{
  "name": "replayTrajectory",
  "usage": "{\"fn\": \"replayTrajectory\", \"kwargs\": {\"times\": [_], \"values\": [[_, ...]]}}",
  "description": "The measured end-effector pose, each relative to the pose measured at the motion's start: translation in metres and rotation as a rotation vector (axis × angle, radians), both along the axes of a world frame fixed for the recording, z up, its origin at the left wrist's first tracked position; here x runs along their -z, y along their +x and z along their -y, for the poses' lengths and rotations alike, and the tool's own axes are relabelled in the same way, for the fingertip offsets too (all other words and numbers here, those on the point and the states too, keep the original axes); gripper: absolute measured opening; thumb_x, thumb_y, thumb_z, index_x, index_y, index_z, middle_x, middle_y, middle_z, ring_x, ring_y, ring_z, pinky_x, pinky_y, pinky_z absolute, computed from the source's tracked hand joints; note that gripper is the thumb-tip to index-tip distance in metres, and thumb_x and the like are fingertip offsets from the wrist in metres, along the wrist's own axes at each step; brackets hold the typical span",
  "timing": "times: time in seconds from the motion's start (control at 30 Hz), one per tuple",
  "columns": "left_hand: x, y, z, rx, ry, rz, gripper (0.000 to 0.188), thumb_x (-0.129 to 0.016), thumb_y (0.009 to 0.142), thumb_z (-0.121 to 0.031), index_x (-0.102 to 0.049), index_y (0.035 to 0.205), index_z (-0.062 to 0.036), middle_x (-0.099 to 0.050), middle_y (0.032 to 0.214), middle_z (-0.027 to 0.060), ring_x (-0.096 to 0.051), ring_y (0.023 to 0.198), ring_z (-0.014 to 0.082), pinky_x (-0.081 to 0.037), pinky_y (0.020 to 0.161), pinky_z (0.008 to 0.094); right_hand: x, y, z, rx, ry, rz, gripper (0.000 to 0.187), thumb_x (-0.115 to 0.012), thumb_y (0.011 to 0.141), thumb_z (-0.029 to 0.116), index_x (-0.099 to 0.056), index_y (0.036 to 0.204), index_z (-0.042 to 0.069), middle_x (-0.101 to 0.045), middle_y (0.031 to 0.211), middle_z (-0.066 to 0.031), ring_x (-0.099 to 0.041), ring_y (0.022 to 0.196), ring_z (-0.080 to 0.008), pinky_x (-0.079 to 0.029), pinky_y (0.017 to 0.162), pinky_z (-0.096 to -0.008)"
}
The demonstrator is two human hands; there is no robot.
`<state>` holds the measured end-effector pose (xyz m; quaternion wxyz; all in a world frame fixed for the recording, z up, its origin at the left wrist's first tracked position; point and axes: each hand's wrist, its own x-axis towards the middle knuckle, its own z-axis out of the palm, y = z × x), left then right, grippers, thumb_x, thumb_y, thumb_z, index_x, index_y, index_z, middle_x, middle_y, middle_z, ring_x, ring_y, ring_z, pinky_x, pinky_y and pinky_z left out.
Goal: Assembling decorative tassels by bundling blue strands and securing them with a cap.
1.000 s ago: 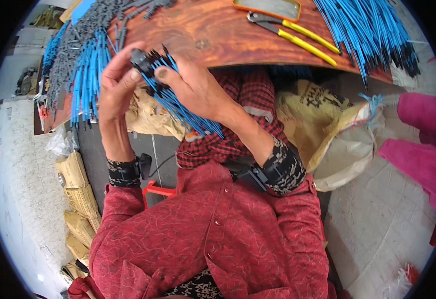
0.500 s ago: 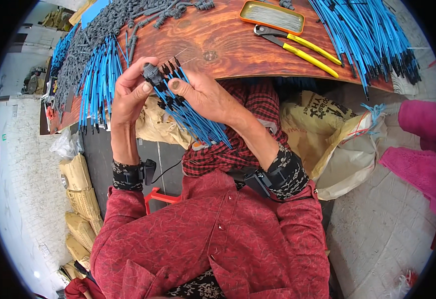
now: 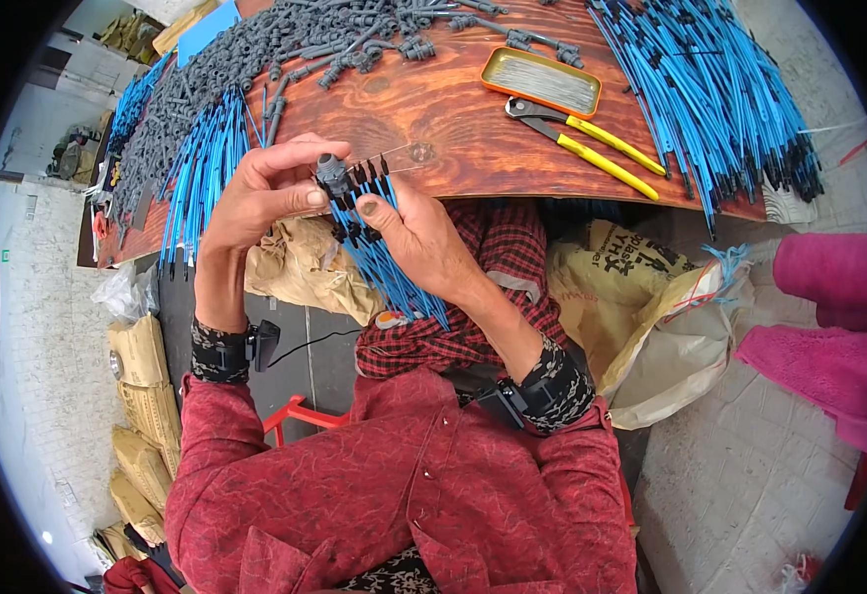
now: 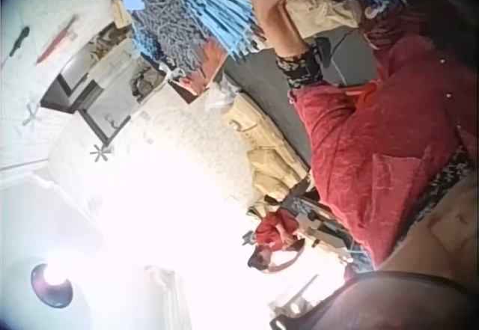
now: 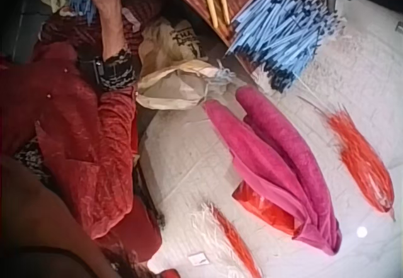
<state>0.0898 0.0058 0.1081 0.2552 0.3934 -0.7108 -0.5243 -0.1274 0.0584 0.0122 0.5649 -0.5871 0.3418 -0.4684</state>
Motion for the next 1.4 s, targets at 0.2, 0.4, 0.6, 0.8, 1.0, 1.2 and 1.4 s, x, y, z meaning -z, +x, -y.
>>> {"fn": "replayTrajectory", "kwargs": {"times": [0.2, 0.4, 0.6, 0.8, 1.0, 1.2, 1.4], "values": [[-0.004, -0.003, -0.001, 0.035, -0.044, -0.022, 0.049, -0.086, 0.078, -0.009, -0.074, 0.125, -0.005, -0.059, 0.095, -0.0059, -0.041, 0.071, 0.0045, -0.031, 0.061, 0.0233, -0.003, -0.001, -0.007, 0.027, -0.024, -0.004, 0.049, -0.05, 0.108, 0.045, -0.057, 0.126, -0.001, -0.068, 0.096, -0.0182, -0.066, 0.088, -0.0246, -0.051, 0.083, -0.0403], [-0.003, -0.011, -0.008, -0.015, 0.002, -0.058, 0.053, -0.085, 0.078, -0.007, -0.072, 0.129, -0.004, -0.061, 0.102, -0.0036, -0.046, 0.078, 0.0055, -0.036, 0.066, 0.023, -0.002, -0.003, -0.014, 0.091, -0.01, -0.06, 0.05, -0.049, 0.109, 0.045, -0.057, 0.123, -0.002, -0.068, 0.092, -0.0187, -0.065, 0.084, -0.0244, -0.052, 0.08, -0.0404], [-0.003, -0.007, -0.008, 0.031, -0.034, -0.041, 0.055, -0.085, 0.076, -0.003, -0.071, 0.13, -0.0035, -0.064, 0.108, -0.002, -0.048, 0.079, 0.0051, -0.038, 0.066, 0.0225, -0.008, -0.004, -0.017, 0.101, -0.046, -0.075, 0.051, -0.048, 0.109, 0.046, -0.056, 0.125, -0.002, -0.068, 0.093, -0.019, -0.067, 0.085, -0.0272, -0.052, 0.08, -0.0413], [-0.004, -0.007, -0.008, 0.053, -0.065, -0.02, 0.048, -0.084, 0.078, -0.003, -0.075, 0.125, -0.0072, -0.055, 0.093, -0.0057, -0.047, 0.077, 0.0031, -0.039, 0.066, 0.0213, -0.011, -0.003, -0.021, 0.11, -0.072, -0.122, 0.049, -0.048, 0.109, 0.043, -0.052, 0.129, -0.002, -0.068, 0.096, -0.0232, -0.069, 0.089, -0.0386, -0.052, 0.08, -0.0453], [-0.003, -0.006, -0.009, 0.07, -0.059, -0.028, 0.048, -0.085, 0.076, -0.002, -0.073, 0.122, 0.0004, -0.066, 0.112, 0.0044, -0.06, 0.096, 0.0099, -0.048, 0.077, 0.0218, -0.013, -0.008, -0.021, 0.056, -0.071, -0.199, 0.046, -0.05, 0.108, 0.041, -0.052, 0.124, -0.003, -0.066, 0.097, -0.0267, -0.067, 0.091, -0.0454, -0.05, 0.08, -0.0488], [-0.008, -0.007, -0.011, 0.068, 0.013, -0.014, 0.049, -0.085, 0.075, -0.001, -0.073, 0.123, 0.0005, -0.066, 0.115, 0.0043, -0.061, 0.098, 0.0105, -0.049, 0.079, 0.0242, -0.017, -0.01, -0.025, 0.075, -0.083, -0.156, 0.047, -0.051, 0.107, 0.043, -0.055, 0.118, -0.003, -0.067, 0.092, -0.0239, -0.069, 0.087, -0.0419, -0.051, 0.079, -0.0469], [0.0, -0.004, -0.007, 0.051, 0.024, -0.057, 0.048, -0.083, 0.076, 0.003, -0.073, 0.123, 0.0007, -0.067, 0.117, 0.0056, -0.063, 0.104, 0.0125, -0.052, 0.084, 0.0256, -0.012, -0.011, -0.019, 0.04, -0.086, -0.163, 0.053, -0.053, 0.105, 0.049, -0.056, 0.12, -0.002, -0.068, 0.094, -0.0225, -0.07, 0.087, -0.0388, -0.051, 0.08, -0.0453]]}}
